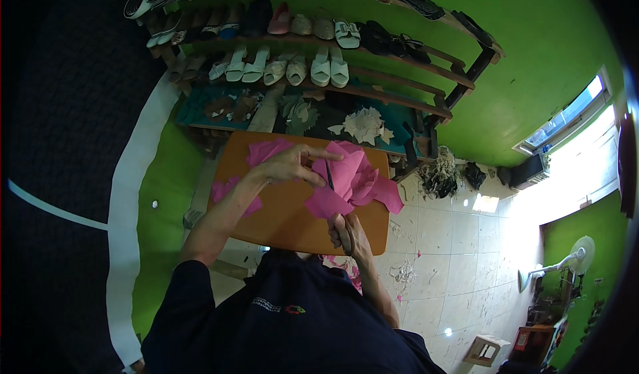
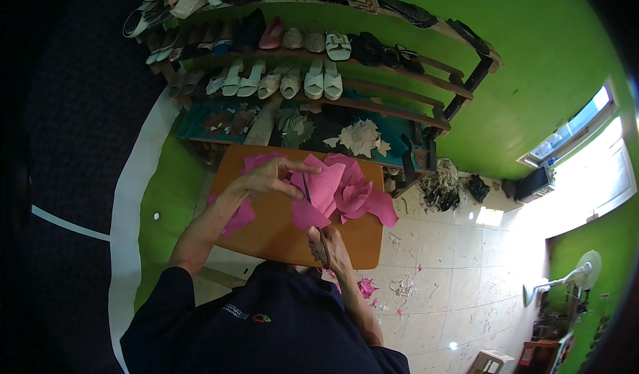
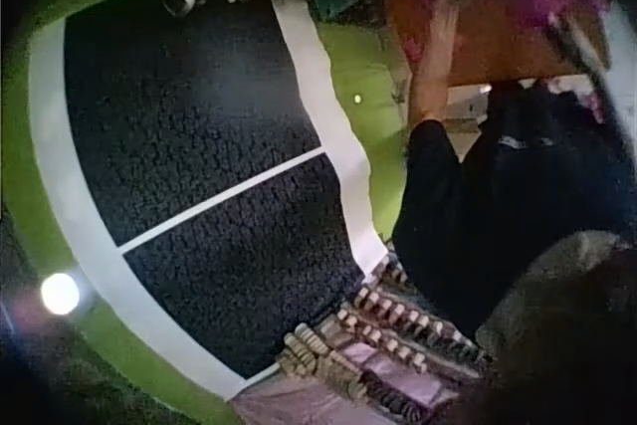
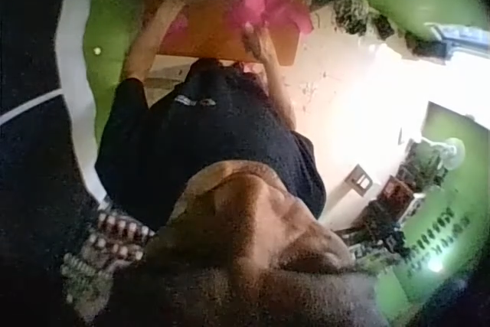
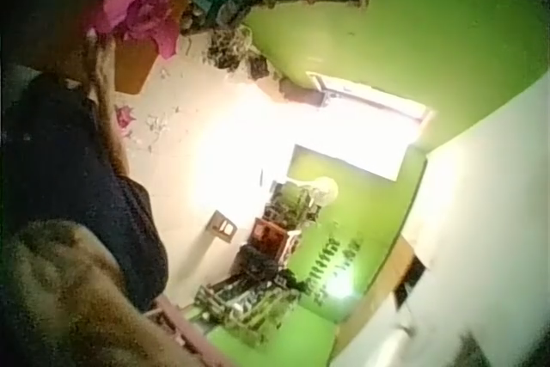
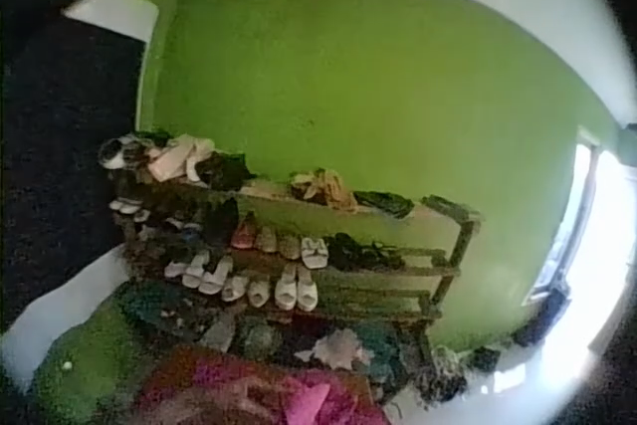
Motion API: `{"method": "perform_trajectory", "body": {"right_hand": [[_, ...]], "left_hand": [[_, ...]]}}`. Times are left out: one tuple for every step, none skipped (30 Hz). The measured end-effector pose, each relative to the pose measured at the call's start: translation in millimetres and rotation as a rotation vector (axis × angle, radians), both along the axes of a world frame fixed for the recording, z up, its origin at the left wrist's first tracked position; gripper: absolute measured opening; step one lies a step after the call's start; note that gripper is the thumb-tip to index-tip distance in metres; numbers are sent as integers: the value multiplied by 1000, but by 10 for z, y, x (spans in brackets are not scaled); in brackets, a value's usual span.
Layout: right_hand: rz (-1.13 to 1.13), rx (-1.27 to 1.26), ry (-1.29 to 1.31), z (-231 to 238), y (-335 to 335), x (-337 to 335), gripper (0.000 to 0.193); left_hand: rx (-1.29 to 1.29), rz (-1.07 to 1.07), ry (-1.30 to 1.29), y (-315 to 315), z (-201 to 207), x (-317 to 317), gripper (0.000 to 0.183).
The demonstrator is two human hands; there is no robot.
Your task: Cutting out specific shapes from pink fabric using a pair of scissors.
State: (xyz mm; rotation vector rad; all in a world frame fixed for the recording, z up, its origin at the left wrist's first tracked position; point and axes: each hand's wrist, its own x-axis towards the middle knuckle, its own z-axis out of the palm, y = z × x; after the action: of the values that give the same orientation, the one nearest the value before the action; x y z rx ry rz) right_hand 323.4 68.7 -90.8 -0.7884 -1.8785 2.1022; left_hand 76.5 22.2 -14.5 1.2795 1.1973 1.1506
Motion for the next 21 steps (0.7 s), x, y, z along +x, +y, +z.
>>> {"method": "perform_trajectory", "body": {"right_hand": [[2, 0, -1, 23, -11, -8, 65], [-18, -19, -16, 70, -28, -16, 64], [-38, -38, -31, 94, -37, -23, 63], [-37, -36, -30, 72, -39, -25, 63], [-57, -44, -46, 22, -39, -23, 63], [-76, -52, -61, -23, -31, -25, 63], [-77, -52, -61, -60, -19, -26, 63], [-104, -76, -90, -89, -4, -27, 63], [-131, -99, -119, -111, 3, -23, 64], [-128, -98, -119, -92, -5, -23, 64], [-104, -45, -94, -53, -22, -21, 65], [-79, 8, -68, -34, -33, -23, 65], [-81, 9, -68, -37, -33, -20, 65], [-91, -11, -63, -41, -36, -15, 66], [-101, -33, -58, -43, -33, -13, 67], [-102, -33, -57, -40, -37, -15, 67], [-109, -36, -62, -32, -40, -16, 68], [-115, -39, -67, -23, -43, -16, 69], [-112, -39, -66, 3, -48, -17, 69], [-91, -52, -48, 36, -54, -16, 70], [-70, -64, -29, 61, -62, -16, 70]], "left_hand": [[5, 18, 14, -7, -7, 1, 64], [5, 20, 13, -15, -16, 3, 64], [-16, 35, 15, -23, -27, 3, 65], [-36, 49, 18, -28, -30, 1, 66], [-35, 50, 18, -23, -59, -9, 66], [-26, 47, 14, -10, -108, -27, 67], [-19, 41, 10, -7, -114, -26, 67], [-19, 40, 10, -11, -112, -31, 67], [-81, 47, -65, -17, -102, -35, 68], [-142, 58, -140, -25, -94, -39, 68], [-141, 61, -140, -29, -106, -34, 68], [-76, 75, -135, -34, -126, -19, 68], [-11, 85, -129, -27, -106, 12, 68], [-10, 84, -128, -30, -74, 34, 68], [-25, 90, -165, -43, -31, 55, 68], [-42, 97, -201, -66, 30, 79, 67], [-61, 112, -236, -76, 62, 91, 66], [-62, 110, -235, -57, -1, 43, 66], [-52, 132, -132, -42, -40, -20, 66], [-43, 153, -29, -39, -75, -67, 66], [-43, 157, -29, -58, -114, -98, 66]]}}
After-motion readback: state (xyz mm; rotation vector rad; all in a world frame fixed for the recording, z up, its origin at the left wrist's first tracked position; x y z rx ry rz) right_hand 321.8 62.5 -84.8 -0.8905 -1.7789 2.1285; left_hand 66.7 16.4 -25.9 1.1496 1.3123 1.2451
